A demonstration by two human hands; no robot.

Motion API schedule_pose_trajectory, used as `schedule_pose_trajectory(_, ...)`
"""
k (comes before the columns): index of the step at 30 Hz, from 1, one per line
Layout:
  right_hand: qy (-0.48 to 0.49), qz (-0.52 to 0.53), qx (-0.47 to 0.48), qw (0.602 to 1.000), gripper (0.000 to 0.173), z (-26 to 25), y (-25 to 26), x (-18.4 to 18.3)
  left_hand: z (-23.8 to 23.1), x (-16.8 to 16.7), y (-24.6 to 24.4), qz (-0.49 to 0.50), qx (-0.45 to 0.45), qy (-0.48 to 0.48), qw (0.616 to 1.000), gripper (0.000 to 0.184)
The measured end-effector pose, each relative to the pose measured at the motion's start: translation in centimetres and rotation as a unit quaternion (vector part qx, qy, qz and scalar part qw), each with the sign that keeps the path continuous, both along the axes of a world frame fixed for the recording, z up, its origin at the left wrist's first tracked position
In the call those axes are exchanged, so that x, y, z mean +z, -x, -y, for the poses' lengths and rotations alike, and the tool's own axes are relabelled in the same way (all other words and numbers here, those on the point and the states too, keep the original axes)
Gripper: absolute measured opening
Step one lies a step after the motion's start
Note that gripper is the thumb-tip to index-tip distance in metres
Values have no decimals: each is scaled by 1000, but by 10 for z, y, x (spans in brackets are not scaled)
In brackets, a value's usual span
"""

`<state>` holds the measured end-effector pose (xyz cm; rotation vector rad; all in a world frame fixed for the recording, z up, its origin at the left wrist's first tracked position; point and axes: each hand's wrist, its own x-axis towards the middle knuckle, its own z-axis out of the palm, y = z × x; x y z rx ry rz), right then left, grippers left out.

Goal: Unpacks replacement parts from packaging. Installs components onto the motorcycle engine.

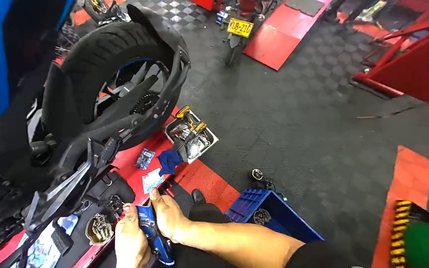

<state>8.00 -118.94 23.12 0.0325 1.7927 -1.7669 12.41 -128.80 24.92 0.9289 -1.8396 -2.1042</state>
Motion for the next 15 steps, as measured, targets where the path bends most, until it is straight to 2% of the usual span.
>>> schedule_pose_trajectory(2,-50,-14,-7,999,76,-4,22,0,-2,-5,18,-3,29,39,999,60)
schedule_pose_trajectory(3,-64,-20,-19,998,73,-7,33,-2,-3,-9,25,-19,38,75,996,53)
schedule_pose_trajectory(5,-71,-25,-37,997,65,-14,52,-10,-4,-16,33,-31,-2,153,988,35)
schedule_pose_trajectory(6,-64,-26,-36,997,62,-18,61,-16,-4,-16,35,-18,-34,154,987,44)
schedule_pose_trajectory(7,-56,-23,-25,998,60,-23,70,-24,-4,-16,36,-9,-64,115,991,56)
schedule_pose_trajectory(9,-85,-17,29,996,58,-40,92,-48,-2,-18,36,-5,-82,17,996,53)
schedule_pose_trajectory(11,-204,-41,73,975,50,-69,128,-91,0,-19,34,14,-59,4,998,45)
schedule_pose_trajectory(15,-476,-44,85,875,37,-162,224,-189,9,-21,19,54,26,61,996,44)
